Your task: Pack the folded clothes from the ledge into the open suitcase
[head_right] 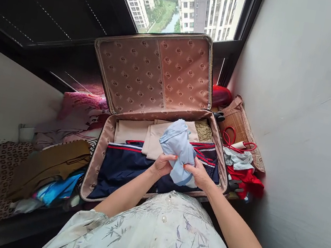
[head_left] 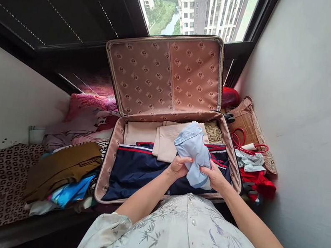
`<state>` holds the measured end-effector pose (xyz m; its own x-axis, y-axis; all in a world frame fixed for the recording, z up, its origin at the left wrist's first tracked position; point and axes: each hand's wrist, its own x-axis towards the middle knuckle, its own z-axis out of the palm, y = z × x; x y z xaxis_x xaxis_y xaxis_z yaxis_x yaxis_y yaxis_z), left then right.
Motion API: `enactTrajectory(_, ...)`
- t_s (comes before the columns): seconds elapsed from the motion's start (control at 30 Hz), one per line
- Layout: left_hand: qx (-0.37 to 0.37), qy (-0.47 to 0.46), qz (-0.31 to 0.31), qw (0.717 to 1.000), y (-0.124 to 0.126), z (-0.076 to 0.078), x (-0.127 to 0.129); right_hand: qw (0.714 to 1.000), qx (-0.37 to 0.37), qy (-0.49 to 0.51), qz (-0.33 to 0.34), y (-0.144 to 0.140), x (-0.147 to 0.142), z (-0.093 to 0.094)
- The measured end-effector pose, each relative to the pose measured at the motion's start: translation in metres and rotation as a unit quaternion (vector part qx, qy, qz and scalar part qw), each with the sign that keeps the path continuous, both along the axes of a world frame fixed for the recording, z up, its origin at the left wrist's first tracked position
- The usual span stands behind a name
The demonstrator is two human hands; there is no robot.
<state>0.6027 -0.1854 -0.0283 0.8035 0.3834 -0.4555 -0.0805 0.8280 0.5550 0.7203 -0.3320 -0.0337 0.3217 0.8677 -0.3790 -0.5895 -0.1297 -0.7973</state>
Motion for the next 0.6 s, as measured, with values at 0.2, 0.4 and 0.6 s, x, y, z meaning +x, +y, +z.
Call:
enactTrajectory(0.2, -0.043, 0.086, 0.171, 0.981, 0.031, -0.023, -0.007, 0.987, -0.041, -0.154, 0.008, 0.001, 0.049, 0.011)
enactTrajectory(0.4, 0.061, 0.073, 0.194, 0.976, 0.057, -0.029, 0.004, 0.936, -0.050, -0.348, 0.030, 0.058, 0.141, 0.028)
enactTrajectory(0.6, 0.361, 0.364, 0.022, 0.858, 0.077, -0.036, 0.002, 0.763, -0.171, -0.620, -0.068, 0.111, 0.143, 0.011)
